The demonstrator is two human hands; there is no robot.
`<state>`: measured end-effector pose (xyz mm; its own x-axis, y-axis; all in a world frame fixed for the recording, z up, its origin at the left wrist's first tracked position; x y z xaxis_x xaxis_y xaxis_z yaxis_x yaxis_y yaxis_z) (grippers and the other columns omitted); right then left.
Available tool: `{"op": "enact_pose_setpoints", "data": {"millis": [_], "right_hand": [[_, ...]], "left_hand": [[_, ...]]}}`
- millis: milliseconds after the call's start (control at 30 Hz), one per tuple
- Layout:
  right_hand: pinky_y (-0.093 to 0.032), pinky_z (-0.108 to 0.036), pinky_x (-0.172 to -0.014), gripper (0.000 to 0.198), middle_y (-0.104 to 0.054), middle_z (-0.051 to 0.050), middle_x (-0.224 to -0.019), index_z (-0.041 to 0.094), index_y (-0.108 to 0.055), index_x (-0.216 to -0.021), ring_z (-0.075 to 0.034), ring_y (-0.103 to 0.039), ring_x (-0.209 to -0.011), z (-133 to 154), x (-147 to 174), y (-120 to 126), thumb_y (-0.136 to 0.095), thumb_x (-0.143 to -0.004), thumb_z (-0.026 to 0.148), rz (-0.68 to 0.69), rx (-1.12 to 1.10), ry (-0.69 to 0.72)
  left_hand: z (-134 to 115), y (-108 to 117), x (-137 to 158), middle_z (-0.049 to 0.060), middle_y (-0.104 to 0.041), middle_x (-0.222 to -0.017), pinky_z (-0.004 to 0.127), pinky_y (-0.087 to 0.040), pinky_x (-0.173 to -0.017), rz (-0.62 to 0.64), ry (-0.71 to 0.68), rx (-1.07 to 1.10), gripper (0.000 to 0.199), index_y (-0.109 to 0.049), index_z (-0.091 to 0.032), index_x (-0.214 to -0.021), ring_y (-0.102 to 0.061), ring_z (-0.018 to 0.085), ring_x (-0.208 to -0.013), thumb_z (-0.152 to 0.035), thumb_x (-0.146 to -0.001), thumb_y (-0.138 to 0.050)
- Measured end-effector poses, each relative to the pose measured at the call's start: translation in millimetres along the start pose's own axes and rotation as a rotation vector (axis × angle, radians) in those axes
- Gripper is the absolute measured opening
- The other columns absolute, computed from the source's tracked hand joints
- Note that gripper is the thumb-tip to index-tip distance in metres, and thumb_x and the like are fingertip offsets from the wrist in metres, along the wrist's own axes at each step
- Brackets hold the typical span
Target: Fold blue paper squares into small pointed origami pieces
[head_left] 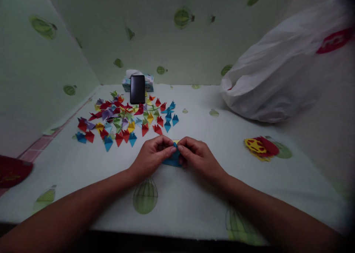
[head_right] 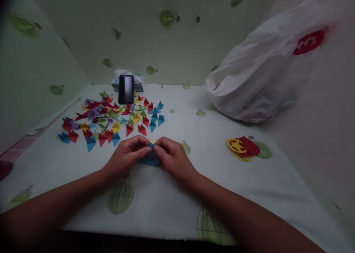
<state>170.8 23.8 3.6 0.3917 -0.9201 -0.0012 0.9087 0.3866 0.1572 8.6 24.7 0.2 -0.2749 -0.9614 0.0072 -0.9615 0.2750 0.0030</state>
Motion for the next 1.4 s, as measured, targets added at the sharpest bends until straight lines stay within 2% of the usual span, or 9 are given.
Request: {"op": "enact_pose_setpoints", "data": {"millis": [100,267,833,1000,1167,1400], "right_hand": [[-0.043,-0.026,-0.053,0.02,-0.057,0.002,-0.059,0.018,-0.057,-0.08,-0.012,-0.053,-0.052,-0.2,-0.7,0.2,-0.056,-0.089,0.036,0.006,-0.046,-0.039],[-0.041,-0.025,-0.053,0.021,-0.055,0.003,-0.058,0.018,-0.057,-0.073,-0.011,-0.051,-0.053,2.3,0.0,1.1,-0.058,-0.089,0.033,-0.02,0.002,0.015],[-0.034,-0.024,-0.051,0.036,-0.054,0.002,-0.054,0.019,-0.053,-0.061,-0.011,-0.046,-0.053,1.3,0.2,2.6,-0.056,-0.091,0.037,-0.012,0.121,0.047],[-0.039,-0.025,-0.052,0.04,-0.056,0.001,-0.055,0.019,-0.053,-0.066,-0.012,-0.05,-0.052,-1.6,0.0,0.8,-0.049,-0.096,0.046,0.01,0.006,-0.016],[-0.041,-0.024,-0.051,0.02,-0.057,0.003,-0.057,0.02,-0.056,-0.08,-0.011,-0.051,-0.05,-3.6,-0.9,-1.8,-0.057,-0.089,0.037,0.04,-0.092,-0.055],[-0.04,-0.024,-0.052,0.013,-0.054,0.004,-0.06,0.02,-0.053,-0.074,-0.011,-0.051,-0.052,-1.7,-1.5,-1.8,-0.057,-0.085,0.026,0.033,-0.016,0.011]], "left_hand": [[-1.1,0.0,0.4,0.0,-0.064,-0.078,0.024,-0.047,-0.069,0.018,-0.006,-0.017,0.018,-0.065,-0.015,-0.084,-0.058,0.012,-0.072,-0.032,-0.081,-0.072],[-3.1,0.9,0.4,0.0,-0.065,-0.079,0.024,-0.045,-0.07,0.035,-0.044,-0.075,0.015,-0.068,-0.016,-0.086,-0.058,0.012,-0.074,-0.031,-0.086,-0.068],[-9.6,0.0,-1.3,0.001,-0.062,-0.073,0.025,-0.044,-0.066,0.112,-0.079,-0.169,0.016,-0.067,-0.015,-0.076,-0.055,0.013,-0.07,-0.03,-0.082,-0.069],[-8.1,1.1,-0.9,0.001,-0.061,-0.073,0.025,-0.044,-0.067,0.074,-0.067,-0.157,0.018,-0.065,-0.015,-0.077,-0.055,0.013,-0.07,-0.032,-0.082,-0.069],[-5.6,4.1,-1.0,0.0,-0.062,-0.075,0.024,-0.044,-0.067,0.006,-0.057,-0.132,0.019,-0.065,-0.015,-0.079,-0.057,0.013,-0.071,-0.033,-0.082,-0.071],[-5.5,2.7,-1.6,0.001,-0.066,-0.08,0.024,-0.046,-0.071,0.023,-0.03,-0.096,0.015,-0.068,-0.016,-0.085,-0.059,0.013,-0.075,-0.031,-0.083,-0.07]]}}
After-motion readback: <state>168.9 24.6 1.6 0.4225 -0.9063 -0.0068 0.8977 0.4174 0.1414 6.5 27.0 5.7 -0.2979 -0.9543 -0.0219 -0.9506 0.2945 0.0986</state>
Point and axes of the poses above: each hand's wrist, its own x-axis away from the middle knuckle, its own y-axis out of the back of the hand, z = x × y, the point moved 3 cm from there along -x, towards the middle knuckle
